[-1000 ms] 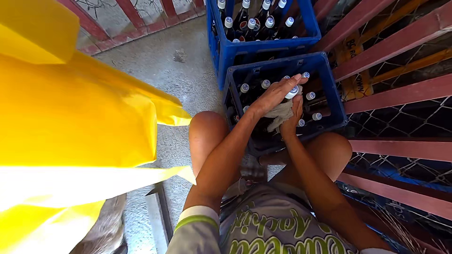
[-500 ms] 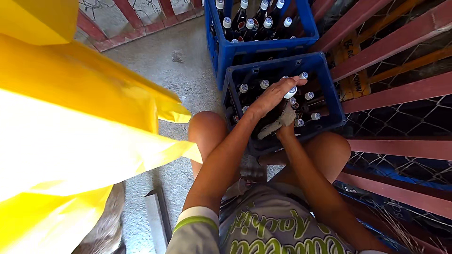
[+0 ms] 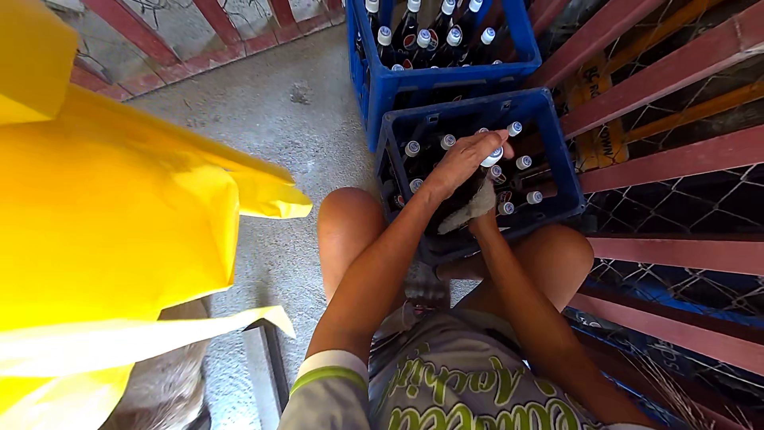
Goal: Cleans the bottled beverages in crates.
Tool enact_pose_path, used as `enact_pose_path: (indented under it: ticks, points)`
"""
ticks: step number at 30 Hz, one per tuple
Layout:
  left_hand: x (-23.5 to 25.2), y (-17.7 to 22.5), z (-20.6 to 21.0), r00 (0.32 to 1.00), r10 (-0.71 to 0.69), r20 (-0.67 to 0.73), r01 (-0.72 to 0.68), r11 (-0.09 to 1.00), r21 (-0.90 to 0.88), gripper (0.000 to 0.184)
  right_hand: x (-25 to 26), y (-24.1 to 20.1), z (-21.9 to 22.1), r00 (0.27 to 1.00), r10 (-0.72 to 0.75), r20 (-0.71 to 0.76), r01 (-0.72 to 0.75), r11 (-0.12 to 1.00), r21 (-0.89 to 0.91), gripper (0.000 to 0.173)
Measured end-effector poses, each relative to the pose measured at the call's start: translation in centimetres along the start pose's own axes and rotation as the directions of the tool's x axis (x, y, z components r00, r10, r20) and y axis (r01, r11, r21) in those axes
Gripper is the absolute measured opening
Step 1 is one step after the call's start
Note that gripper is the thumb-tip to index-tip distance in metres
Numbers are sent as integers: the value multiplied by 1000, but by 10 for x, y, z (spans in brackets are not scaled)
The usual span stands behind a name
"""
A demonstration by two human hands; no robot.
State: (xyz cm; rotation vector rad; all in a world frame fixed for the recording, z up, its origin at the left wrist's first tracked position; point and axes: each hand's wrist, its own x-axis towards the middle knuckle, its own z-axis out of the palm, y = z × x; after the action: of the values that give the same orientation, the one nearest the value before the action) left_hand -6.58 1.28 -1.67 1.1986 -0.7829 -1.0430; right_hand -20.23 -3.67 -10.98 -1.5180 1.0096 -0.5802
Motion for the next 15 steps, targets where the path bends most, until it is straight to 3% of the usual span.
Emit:
enact_pose_path:
  ticks: [3, 6, 8, 10, 12, 15]
  points:
    - [0, 2, -1, 1000, -20, 7, 19, 1000, 13, 47, -30, -30, 8, 995, 95, -19, -97, 991, -97, 62]
    - [5, -15, -5, 998, 51, 45, -53, 998, 44, 48, -48, -45, 16, 979, -201, 42, 203, 916, -346, 75]
    - [13, -39, -10, 985, 163, 65, -168, 982, 87, 51, -48, -36, 17, 915, -383, 127, 383, 728, -569, 80]
    - [5, -12, -6, 995, 58, 76, -63, 995, 73, 48, -41, -17, 8, 799, -538, 268, 532, 426, -732, 61]
    - [2, 5, -4, 997, 4, 72, -11, 996, 85, 48, -29, -4, -9, 594, -655, 466, 690, 119, -714, 40]
    - [2, 7, -7, 995, 27, 92, -37, 993, 110, 48, -15, -14, -27, 424, -608, 672, 793, -109, -599, 35]
